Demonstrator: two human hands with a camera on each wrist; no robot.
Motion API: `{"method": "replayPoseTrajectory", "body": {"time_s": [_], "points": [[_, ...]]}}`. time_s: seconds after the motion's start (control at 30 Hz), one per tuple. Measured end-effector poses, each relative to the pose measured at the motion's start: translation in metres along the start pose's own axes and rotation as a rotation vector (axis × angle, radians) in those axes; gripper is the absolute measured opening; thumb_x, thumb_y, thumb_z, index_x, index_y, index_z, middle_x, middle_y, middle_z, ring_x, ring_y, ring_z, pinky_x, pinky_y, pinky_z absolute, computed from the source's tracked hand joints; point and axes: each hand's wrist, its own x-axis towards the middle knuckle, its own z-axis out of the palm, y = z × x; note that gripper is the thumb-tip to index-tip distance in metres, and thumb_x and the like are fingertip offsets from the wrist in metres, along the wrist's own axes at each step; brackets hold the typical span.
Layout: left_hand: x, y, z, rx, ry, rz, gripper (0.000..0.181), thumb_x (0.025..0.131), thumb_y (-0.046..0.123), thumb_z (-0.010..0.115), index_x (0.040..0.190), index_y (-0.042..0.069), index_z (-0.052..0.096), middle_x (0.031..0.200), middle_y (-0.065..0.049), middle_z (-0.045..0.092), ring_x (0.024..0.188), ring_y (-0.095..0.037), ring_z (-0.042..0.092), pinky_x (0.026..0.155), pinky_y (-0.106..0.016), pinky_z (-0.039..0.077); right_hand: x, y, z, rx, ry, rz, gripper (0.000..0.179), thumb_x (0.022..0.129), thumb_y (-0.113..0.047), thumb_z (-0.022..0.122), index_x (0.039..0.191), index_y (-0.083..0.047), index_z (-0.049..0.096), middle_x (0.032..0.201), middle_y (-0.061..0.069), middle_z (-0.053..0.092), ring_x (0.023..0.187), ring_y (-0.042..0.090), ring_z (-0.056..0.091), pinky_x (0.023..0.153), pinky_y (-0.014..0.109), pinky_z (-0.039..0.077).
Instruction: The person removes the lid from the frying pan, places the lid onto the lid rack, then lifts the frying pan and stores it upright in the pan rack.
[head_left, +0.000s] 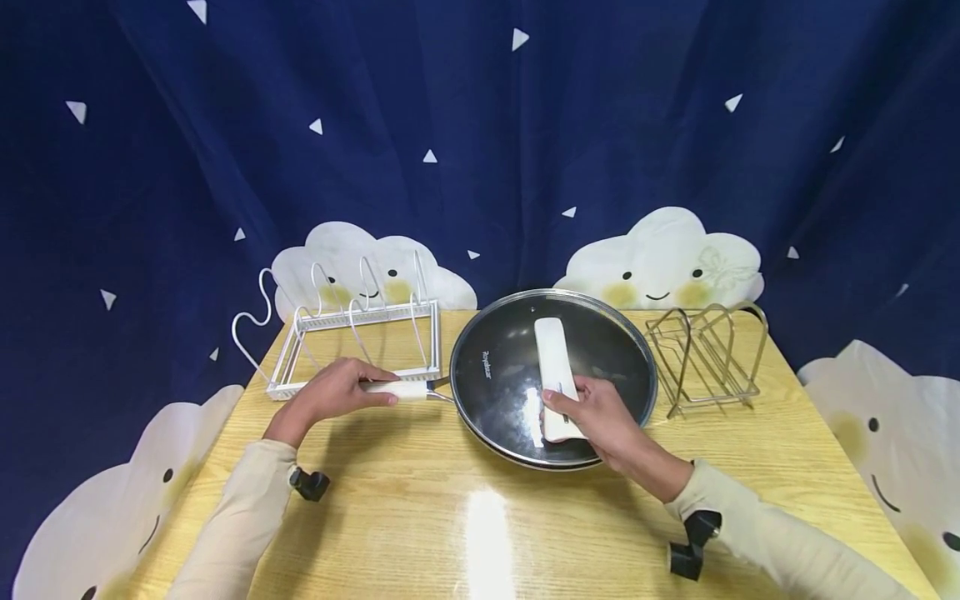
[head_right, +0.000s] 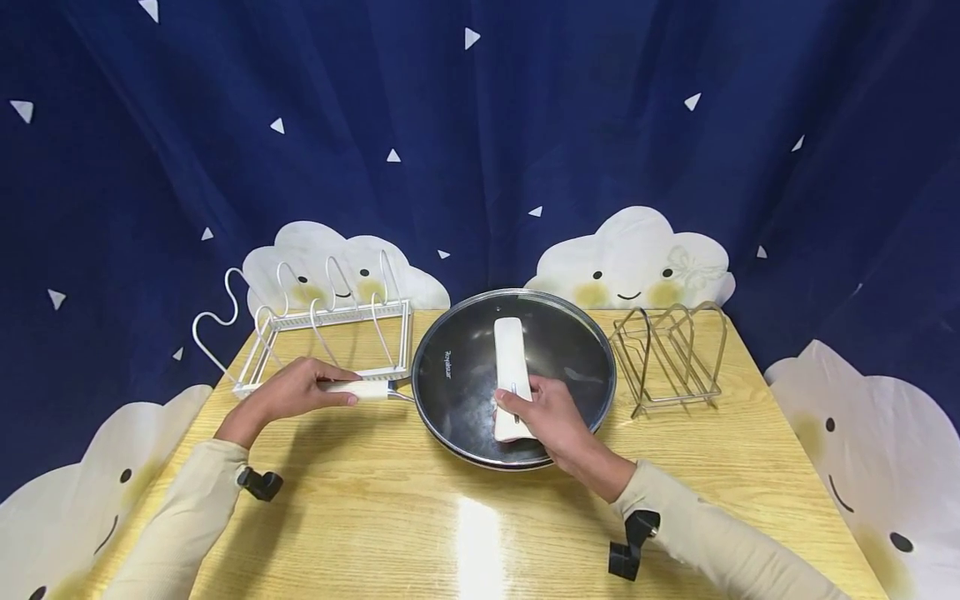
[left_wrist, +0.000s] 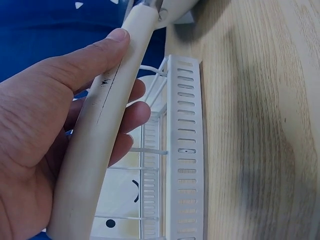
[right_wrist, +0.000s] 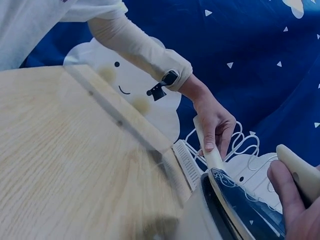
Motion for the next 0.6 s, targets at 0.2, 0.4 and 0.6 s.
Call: {"method": "replayPoseTrajectory", "body": {"time_s": [0.2, 0.4, 0.6], "points": [[0.0, -0.001, 0.0, 0.023, 0.007, 0.012, 0.036, 0.086, 0.035, 0.083, 0.114, 0.013, 0.079, 0.097, 0.002, 0.076, 0.063, -0.008, 0.05, 0.055, -0.025, 0.041, -0.002, -0.012, -0.003, -0.13, 0.053, -0.036, 0.034, 0.096, -0.013, 0.07, 0.114, 0.015, 0.06, 0.078, 0.005, 0.072, 0.072, 0.011, 0.068, 0.067, 0.028, 0.058], [0.0, 0.002, 0.0, 0.089, 0.036, 0.048, 0.042, 0.087, 0.034, 0.082, 0.12, 0.009, 0.075, 0.101, -0.003, 0.077, 0.078, -0.006, 0.065, 0.069, -0.03, 0.053, -0.003, -0.023, -0.007, -0.173, 0.024, -0.086, 0.031, 0.097, -0.012, 0.069, 0.112, 0.014, 0.06, 0.077, 0.008, 0.073, 0.068, 0.013, 0.07, 0.064, 0.029, 0.059], [0.0, 0.012, 0.0, 0.075, 0.058, 0.046, 0.044, 0.091, 0.035, 0.078, 0.126, 0.009, 0.07, 0.108, -0.006, 0.077, 0.095, -0.018, 0.073, 0.085, -0.043, 0.057, -0.006, -0.031, -0.011, -0.183, -0.009, -0.118, 0.032, 0.098, -0.01, 0.068, 0.115, 0.016, 0.059, 0.081, 0.015, 0.074, 0.071, 0.02, 0.075, 0.065, 0.036, 0.062]]}}
